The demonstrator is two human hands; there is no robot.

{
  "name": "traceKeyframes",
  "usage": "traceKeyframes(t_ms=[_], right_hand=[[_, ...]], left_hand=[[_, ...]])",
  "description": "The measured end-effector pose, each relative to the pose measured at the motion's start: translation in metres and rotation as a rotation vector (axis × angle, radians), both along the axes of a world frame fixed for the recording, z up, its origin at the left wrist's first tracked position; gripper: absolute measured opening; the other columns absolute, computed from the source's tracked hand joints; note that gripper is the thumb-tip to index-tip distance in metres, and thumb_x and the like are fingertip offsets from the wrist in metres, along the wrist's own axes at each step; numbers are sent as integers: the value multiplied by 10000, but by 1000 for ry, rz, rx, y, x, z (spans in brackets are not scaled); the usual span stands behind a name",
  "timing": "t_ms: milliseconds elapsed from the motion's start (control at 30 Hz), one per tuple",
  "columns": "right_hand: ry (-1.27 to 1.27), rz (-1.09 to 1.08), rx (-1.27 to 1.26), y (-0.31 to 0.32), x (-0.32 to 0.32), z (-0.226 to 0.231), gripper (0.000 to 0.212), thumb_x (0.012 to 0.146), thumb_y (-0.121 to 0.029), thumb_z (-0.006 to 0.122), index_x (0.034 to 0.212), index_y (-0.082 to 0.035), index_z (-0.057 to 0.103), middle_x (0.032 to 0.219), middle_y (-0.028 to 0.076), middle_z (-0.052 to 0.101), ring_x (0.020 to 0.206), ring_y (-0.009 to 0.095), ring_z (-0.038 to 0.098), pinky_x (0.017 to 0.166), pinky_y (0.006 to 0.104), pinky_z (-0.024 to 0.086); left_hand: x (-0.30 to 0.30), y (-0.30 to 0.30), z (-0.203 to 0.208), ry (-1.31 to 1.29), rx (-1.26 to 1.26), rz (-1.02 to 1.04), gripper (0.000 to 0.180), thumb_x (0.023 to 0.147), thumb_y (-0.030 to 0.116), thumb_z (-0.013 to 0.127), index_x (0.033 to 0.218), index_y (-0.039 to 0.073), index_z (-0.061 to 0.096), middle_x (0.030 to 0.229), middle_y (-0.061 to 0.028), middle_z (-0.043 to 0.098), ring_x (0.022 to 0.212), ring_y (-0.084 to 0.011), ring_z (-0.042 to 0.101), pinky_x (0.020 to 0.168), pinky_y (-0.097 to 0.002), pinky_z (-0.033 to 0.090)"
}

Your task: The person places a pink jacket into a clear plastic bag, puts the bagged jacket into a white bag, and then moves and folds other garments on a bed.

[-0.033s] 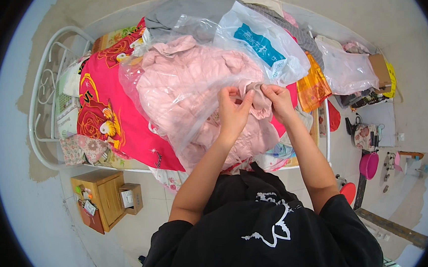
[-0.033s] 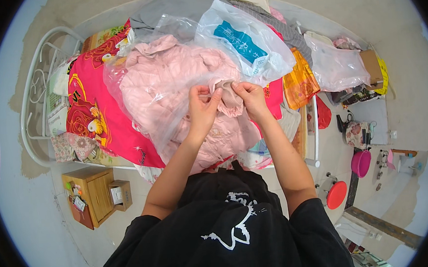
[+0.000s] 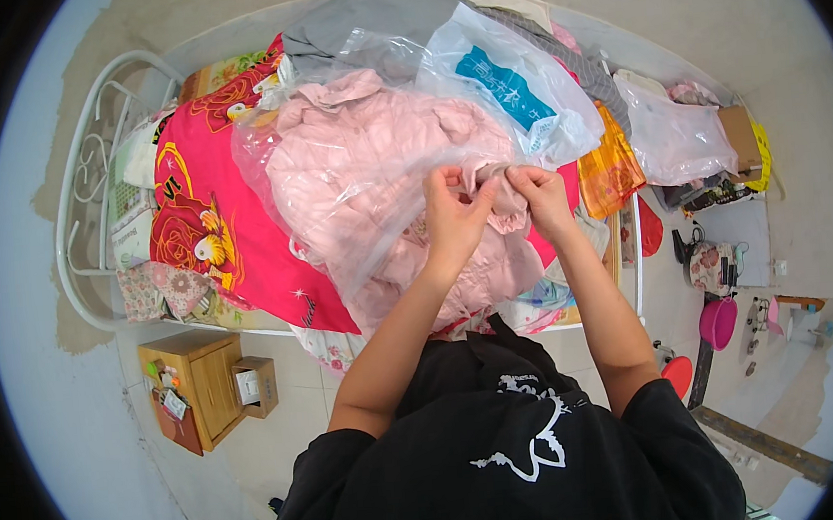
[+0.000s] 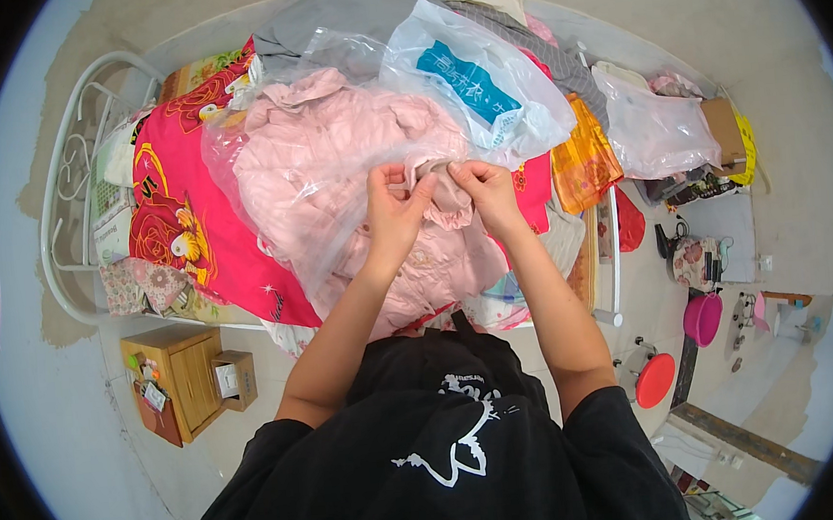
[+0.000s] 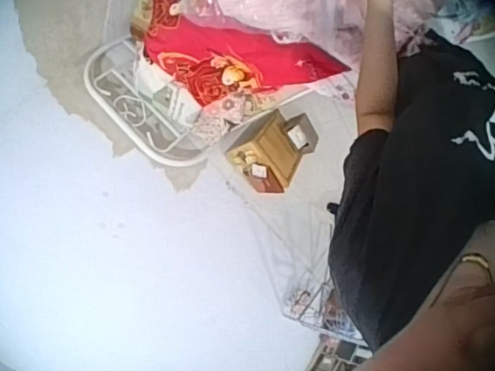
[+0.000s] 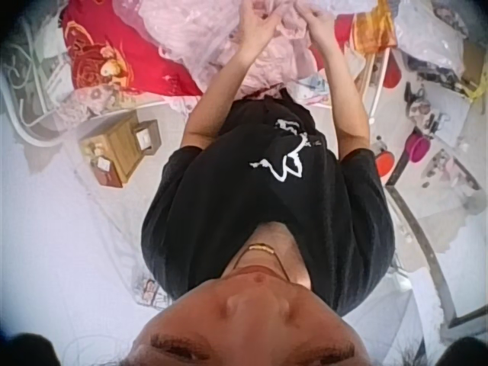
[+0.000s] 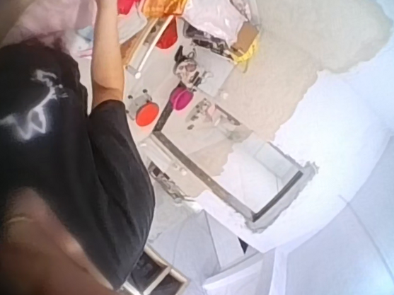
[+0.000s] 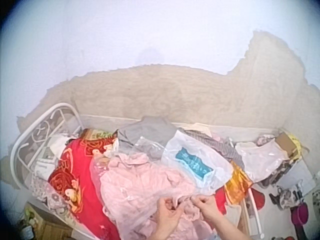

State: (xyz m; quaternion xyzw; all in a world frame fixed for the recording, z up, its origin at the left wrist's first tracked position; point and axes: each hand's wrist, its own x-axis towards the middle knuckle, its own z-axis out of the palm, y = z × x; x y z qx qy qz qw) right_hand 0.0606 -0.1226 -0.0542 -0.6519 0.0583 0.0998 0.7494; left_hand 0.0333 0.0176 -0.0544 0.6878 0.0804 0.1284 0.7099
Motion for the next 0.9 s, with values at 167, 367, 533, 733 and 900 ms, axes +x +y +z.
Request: traceKeyframes(t_ms=[167,367,533,733,900], right_hand=[[-314,156,-271,3,0,12,201,820,-168,595,722,6,610,645,-39,514,611,37,432,534,195,343],[-235,146,-163,1,5,13,188,829,-152,580,734,7,614,674,-35,517,639,35,429,569,198,343],[-266,153,-102,1,2,12,151,830,-115,570,753,7,615,720,-20,544,664,43,465,616,189,369],[-355,275,-297,4,-12,27,278,680,-70,680,927,3,574,876,46,542,781,112,502,678,237,397],[-663,18,-910,20,-29,42,431,578,-49,708,961,-15,513,921,113,494,826,227,503,705,315,414]], left_hand=[[1,11,-4,-102,96,-25,253,731,36,603,946,-32,489,917,-109,513,752,-163,532,688,-255,437],[2,30,-9,34,-466,-373,368,722,-125,486,1084,-57,478,972,-100,581,904,-127,556,788,-227,432],[-1,32,-10,36,-506,-402,324,799,-82,478,1120,-48,458,1027,-119,559,929,-154,557,809,-251,450],[-6,33,-14,179,-839,-331,153,867,40,467,1002,-29,490,960,-88,569,871,-150,569,778,-278,464],[-8,26,-17,216,-957,-233,112,878,86,466,950,4,490,906,-70,565,796,-143,569,720,-275,477]])
